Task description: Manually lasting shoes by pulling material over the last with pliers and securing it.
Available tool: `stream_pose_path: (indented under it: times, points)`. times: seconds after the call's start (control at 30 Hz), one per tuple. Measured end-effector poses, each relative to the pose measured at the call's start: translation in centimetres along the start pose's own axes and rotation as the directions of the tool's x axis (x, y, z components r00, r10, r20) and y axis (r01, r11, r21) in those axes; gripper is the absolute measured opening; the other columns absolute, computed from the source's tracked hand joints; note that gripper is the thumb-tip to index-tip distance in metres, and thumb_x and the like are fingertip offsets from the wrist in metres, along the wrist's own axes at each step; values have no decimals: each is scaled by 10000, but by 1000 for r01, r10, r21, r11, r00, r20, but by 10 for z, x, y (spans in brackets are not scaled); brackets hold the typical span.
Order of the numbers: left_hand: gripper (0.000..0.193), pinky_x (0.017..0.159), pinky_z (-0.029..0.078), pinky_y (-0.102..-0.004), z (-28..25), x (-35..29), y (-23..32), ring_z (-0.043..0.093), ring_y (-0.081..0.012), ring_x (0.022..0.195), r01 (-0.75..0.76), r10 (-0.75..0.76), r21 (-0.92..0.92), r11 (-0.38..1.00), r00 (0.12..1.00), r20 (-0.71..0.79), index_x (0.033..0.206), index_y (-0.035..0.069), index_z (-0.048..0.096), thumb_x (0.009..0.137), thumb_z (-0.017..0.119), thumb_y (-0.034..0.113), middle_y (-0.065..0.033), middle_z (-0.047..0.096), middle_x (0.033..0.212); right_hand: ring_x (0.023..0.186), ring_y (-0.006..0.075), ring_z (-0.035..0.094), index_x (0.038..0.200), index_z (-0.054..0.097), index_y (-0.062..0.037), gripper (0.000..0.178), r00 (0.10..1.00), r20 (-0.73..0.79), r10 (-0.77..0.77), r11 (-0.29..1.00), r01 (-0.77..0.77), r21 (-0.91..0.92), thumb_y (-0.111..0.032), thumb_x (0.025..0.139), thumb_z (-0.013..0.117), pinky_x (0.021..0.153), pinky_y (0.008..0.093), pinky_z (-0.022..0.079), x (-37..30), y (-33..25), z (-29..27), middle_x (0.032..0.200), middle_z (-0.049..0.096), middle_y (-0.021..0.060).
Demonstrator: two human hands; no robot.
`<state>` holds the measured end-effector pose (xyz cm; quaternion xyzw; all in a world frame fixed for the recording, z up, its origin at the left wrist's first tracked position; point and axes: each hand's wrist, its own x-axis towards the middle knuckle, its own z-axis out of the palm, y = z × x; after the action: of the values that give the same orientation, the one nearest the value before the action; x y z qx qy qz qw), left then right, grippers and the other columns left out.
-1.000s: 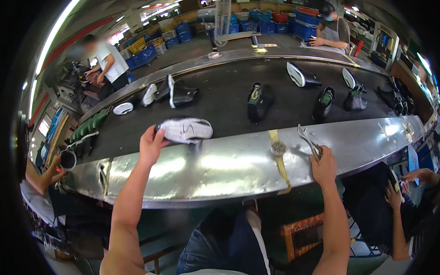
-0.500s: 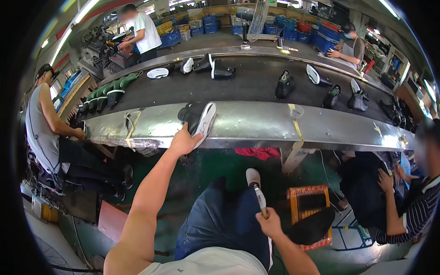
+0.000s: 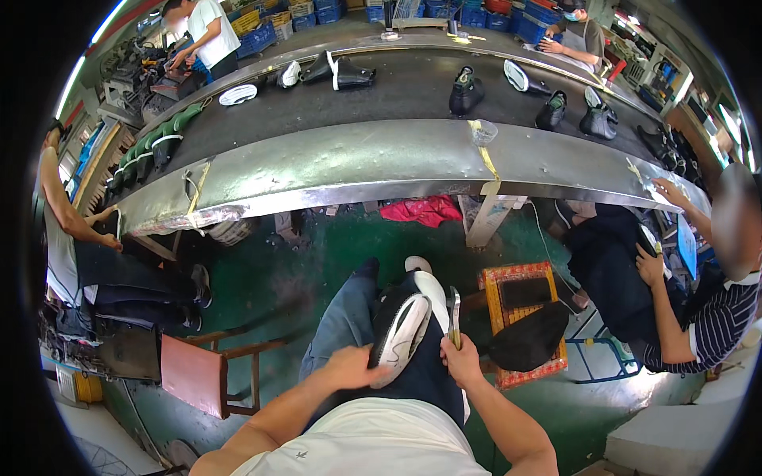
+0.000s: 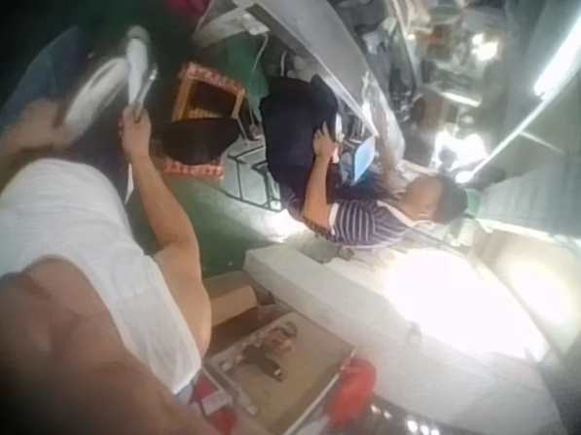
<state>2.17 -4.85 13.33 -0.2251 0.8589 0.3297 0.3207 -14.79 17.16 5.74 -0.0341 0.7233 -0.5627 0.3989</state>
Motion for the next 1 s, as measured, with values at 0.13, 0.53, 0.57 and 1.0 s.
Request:
stream_pose_path:
  times: [0.13,0.53,0.57,1.0]
  points:
    - [913,978,518,-453,-17,51,13,651,-398,1136,-203,242,134,970,777,-581,1444,-21,476,841,678,634,-249,658,1245,647,110,562,1085,602,-4,230,998,19,-61,991,63,-120,-192,963,655,608,281,486,-5,5,0,771,608,26]
    - [705,1199,238,-383,-52,73,-35,312,-262,1457,-700,473,-416,581,706,-527,1564,67,287,992,625,303,-174,310,1577,784,183,694,1128,613,33,249,917,373,-141,866,297,-402,-172,989,594,736,328,547,-55,-64,5,872,709,110]
    - [705,1199,238,-383,-49,59,-38,312,-262,1457,-690,454,-427,584,714,-533,1564,67,287,992,625,303,-174,310,1577,774,143,677,1158,612,26,237,880,451,-150,825,362,-433,-139,992,579,733,301,548,-61,-74,10,894,705,88]
    - [626,1245,120,-490,-28,7,-76,67,-403,1558,-732,376,-306,609,606,-701,1560,52,270,1050,510,323,-191,229,1643,884,148,639,1207,594,-1,268,673,724,152,977,7,-212,-183,1011,577,773,303,533,-55,-130,62,988,674,66]
